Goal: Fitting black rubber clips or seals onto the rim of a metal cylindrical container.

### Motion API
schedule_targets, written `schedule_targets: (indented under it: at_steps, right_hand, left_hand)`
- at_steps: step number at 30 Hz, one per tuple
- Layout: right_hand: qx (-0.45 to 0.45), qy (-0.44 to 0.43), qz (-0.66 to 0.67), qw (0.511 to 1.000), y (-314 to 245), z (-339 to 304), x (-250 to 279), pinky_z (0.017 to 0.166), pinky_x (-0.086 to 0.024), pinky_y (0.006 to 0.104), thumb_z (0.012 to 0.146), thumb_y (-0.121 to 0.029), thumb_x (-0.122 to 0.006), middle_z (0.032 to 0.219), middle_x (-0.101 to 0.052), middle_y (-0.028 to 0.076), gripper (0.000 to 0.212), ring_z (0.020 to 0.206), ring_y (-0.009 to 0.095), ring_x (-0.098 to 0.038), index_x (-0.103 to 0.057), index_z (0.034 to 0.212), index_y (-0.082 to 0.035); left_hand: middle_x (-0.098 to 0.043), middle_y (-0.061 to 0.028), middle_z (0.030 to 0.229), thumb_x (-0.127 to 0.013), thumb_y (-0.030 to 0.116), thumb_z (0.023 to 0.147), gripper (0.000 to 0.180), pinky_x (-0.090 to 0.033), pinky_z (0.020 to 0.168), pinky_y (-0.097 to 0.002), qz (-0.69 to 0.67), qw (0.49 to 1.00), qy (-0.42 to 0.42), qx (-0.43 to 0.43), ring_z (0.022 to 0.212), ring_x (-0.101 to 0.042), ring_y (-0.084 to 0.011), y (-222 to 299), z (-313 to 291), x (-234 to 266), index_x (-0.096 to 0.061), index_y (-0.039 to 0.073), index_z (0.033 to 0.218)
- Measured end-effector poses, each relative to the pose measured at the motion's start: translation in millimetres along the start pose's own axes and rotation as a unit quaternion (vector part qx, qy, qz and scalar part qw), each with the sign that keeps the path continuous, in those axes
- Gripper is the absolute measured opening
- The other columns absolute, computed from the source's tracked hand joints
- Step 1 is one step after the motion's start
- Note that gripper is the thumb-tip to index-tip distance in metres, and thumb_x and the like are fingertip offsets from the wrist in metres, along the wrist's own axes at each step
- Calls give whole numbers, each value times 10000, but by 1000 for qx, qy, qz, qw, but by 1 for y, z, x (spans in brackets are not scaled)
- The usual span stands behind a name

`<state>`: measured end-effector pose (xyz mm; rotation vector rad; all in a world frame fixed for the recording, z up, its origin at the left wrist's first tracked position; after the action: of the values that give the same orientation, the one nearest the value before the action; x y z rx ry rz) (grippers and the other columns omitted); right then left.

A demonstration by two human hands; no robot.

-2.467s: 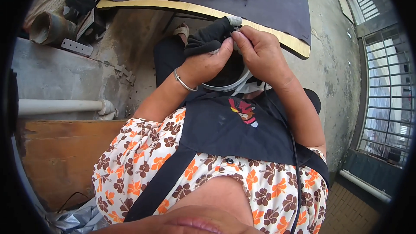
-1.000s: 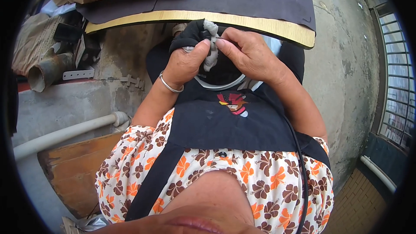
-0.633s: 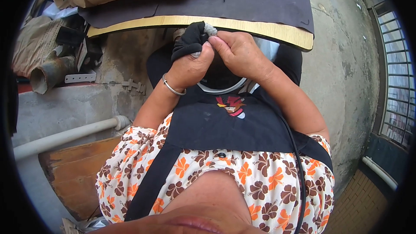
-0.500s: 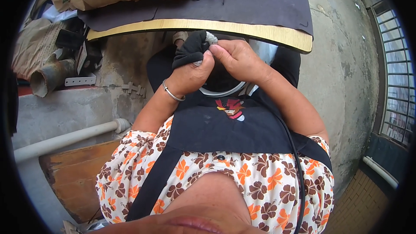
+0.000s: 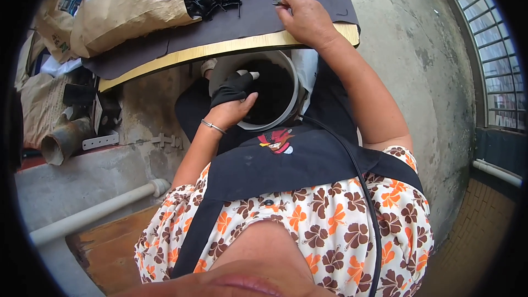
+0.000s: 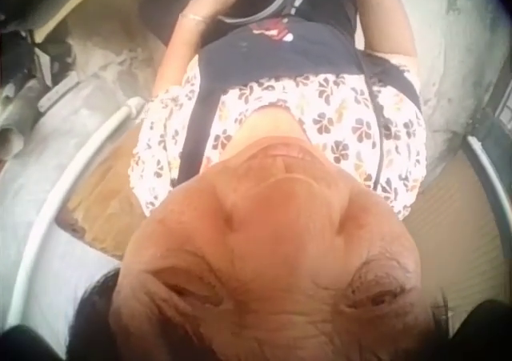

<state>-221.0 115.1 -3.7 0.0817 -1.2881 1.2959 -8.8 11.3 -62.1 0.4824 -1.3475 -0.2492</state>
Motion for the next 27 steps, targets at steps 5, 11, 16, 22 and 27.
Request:
schedule_targets:
  at_steps: [5, 11, 16, 22, 27]
  right_hand:
    - [-7, -4, -45, 999, 5, 41, -20, 711, -481, 365, 814, -263, -610, 832, -630, 167, 293, 760, 305, -606, -592, 1004, -42]
    - [-6, -54, -132, 990, -4, 85, -57, 778, -466, 400, 804, -315, -595, 878, -636, 184, 347, 854, 343, -603, -590, 1014, -38]
    - [-28, -58, -106, 992, 5, 73, -41, 738, -480, 391, 798, -280, -594, 846, -641, 162, 323, 805, 319, -618, -576, 1016, -41]
    - [6, 96, -54, 994, -8, 21, -15, 626, -476, 362, 806, -198, -602, 725, -608, 129, 224, 643, 276, -590, -565, 963, -43]
    - [47, 158, -68, 984, 0, 21, -7, 567, -451, 299, 822, -165, -617, 686, -584, 103, 211, 585, 200, -558, -569, 993, -51]
  left_hand:
    - [-608, -164, 1042, -580, 195, 788, 333, -449, 849, -367, -241, 969, 48, 35, 955, -573, -316, 4, -4, 14, -595, 48, 1086]
    - [-623, -154, 1012, -590, 186, 813, 310, -476, 780, -340, -281, 956, 61, 54, 843, -609, -260, 4, 0, 23, -594, 27, 1078]
    - [-631, -81, 976, -508, 161, 905, 320, -466, 549, -223, -573, 802, 71, 153, 711, -587, -93, 6, 12, 39, -518, 0, 1182]
    - [-642, -46, 908, -495, 149, 914, 270, -409, 470, -209, -734, 641, 53, 217, 611, -537, -81, 0, 32, 38, -557, 30, 1148]
    - [-645, -58, 944, -463, 184, 929, 264, -415, 487, -225, -790, 569, -3, 229, 625, -540, -89, 0, 49, 29, -553, 64, 1146]
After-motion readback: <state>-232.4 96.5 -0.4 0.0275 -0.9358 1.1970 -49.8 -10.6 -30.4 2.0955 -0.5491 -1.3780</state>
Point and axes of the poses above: each hand's wrist, its own z-axis towards the middle knuckle, its own x-axis out of the back of the hand, y = z × x, the point moved 3 cm from there along z, towards the middle knuckle
